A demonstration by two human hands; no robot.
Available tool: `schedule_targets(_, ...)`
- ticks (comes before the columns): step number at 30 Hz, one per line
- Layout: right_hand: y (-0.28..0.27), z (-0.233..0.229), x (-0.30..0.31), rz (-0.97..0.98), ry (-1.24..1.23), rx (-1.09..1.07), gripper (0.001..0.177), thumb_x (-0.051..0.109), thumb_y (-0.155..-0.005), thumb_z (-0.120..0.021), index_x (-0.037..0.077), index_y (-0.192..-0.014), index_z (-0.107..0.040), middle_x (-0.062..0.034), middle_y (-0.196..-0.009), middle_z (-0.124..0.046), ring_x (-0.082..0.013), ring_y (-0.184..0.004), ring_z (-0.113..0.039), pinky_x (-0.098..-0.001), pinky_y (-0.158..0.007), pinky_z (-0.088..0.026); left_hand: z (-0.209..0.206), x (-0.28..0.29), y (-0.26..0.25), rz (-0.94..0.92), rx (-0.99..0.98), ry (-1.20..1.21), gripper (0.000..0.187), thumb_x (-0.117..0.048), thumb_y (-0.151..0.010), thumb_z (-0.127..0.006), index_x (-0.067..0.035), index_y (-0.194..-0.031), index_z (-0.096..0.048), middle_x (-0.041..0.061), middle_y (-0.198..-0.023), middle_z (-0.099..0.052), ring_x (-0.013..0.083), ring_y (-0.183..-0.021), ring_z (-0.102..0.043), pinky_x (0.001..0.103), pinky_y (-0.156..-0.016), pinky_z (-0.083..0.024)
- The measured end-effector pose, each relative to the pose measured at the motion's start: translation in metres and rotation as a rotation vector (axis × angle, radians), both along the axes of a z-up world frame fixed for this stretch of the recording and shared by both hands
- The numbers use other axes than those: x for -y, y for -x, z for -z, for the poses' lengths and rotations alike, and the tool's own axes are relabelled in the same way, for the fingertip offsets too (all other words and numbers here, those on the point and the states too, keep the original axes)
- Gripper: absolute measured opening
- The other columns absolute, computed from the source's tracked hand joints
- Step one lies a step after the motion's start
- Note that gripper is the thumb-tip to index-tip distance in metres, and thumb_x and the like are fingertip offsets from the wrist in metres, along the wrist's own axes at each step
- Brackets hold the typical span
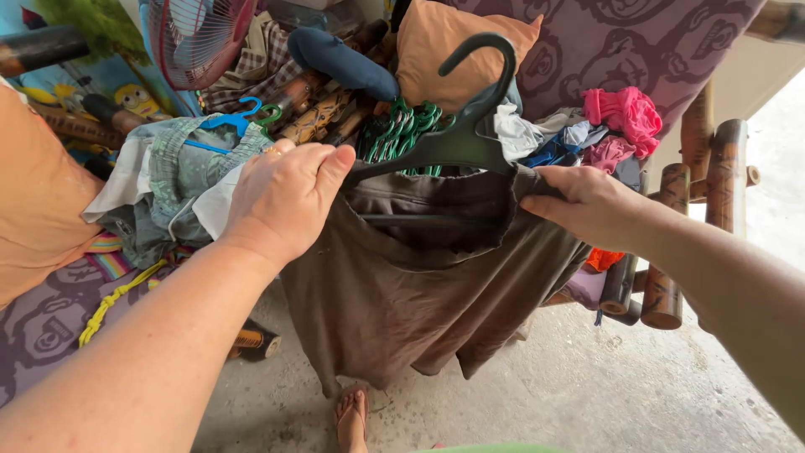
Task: The person picks up various garments from a pile on a chair, including a striped top, shorts, a brown top, and a light blue shirt. They place each item onto a hanger and set the hanged clothes aside on the chair.
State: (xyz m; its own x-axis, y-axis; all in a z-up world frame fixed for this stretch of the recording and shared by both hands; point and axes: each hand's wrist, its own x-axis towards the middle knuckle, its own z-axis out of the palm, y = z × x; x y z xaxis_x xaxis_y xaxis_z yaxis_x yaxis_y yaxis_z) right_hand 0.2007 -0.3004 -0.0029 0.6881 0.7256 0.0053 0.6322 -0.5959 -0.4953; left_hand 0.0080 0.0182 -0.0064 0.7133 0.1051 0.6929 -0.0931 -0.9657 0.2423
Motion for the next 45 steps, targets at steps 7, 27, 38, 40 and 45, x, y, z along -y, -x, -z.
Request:
schedule_targets(7, 0.026, -0.022, -0.019, 0.015, 0.085, 0.115, 0.029, 0.035, -0.094, -0.066, 0.019, -0.118, -0.07, -0.0071, -0.082, -0.074, -0.0163, -0.073, -0.07, -0.0372, -0.071, -0.055, -0.032, 0.027, -0.006, -0.157, -0.129, -0.067, 0.051, -0.051, -0.106, -0.045, -0.013, -0.091, -0.075, 0.009, -0.089, -0.075, 0.0363, -0.098, -0.063, 0.054, -0.089, -0.044)
schedule_targets(27, 0.052, -0.039, -0.063, 0.045, 0.103, -0.186, 0.021, 0.021, -0.103, -0.068, 0.005, -0.116, -0.075, -0.0099, -0.083, -0.069, -0.0172, -0.072, -0.058, -0.0366, -0.065, -0.051, -0.015, -0.019, 0.022, -0.035, -0.052, 0.049, 0.03, -0.007, -0.081, -0.074, -0.012, -0.11, -0.068, 0.007, -0.111, -0.072, 0.0342, -0.111, -0.062, 0.049, -0.093, -0.046)
schedule_targets(38, 0.1, -0.054, -0.201, -0.316, -0.409, -0.643, 0.022, 0.012, -0.096, -0.063, 0.0, -0.111, -0.074, -0.0032, -0.098, -0.077, -0.0101, -0.086, -0.069, -0.0279, -0.079, -0.058, 0.007, -0.091, 0.078, -0.443, 0.287, 0.083, 0.067, -0.013, -0.09, -0.077, -0.003, -0.146, -0.043, 0.022, -0.152, -0.042, 0.0406, -0.144, -0.035, 0.049, -0.122, -0.027)
schedule_targets(40, 0.118, -0.067, -0.238, -0.368, -0.435, -0.766, 0.023, 0.012, -0.097, -0.062, 0.0, -0.112, -0.074, -0.0044, -0.101, -0.077, -0.0112, -0.088, -0.07, -0.0281, -0.082, -0.058, 0.025, -0.112, 0.09, -0.573, 0.362, 0.192, 0.08, -0.019, -0.097, -0.076, 0.002, -0.16, -0.03, 0.031, -0.162, -0.025, 0.0462, -0.15, -0.023, 0.052, -0.121, -0.02)
schedule_targets(45, 0.183, -0.105, -0.339, -0.5, -0.472, -0.994, 0.024, 0.015, -0.098, -0.06, -0.001, -0.111, -0.072, -0.0104, -0.105, -0.078, -0.0183, -0.09, -0.074, -0.0354, -0.085, -0.061, 0.032, -0.141, 0.148, -0.452, 0.441, 1.131, 0.084, -0.042, -0.102, -0.056, -0.011, -0.165, -0.009, 0.012, -0.173, -0.016, 0.027, -0.159, -0.019, 0.042, -0.127, -0.015)
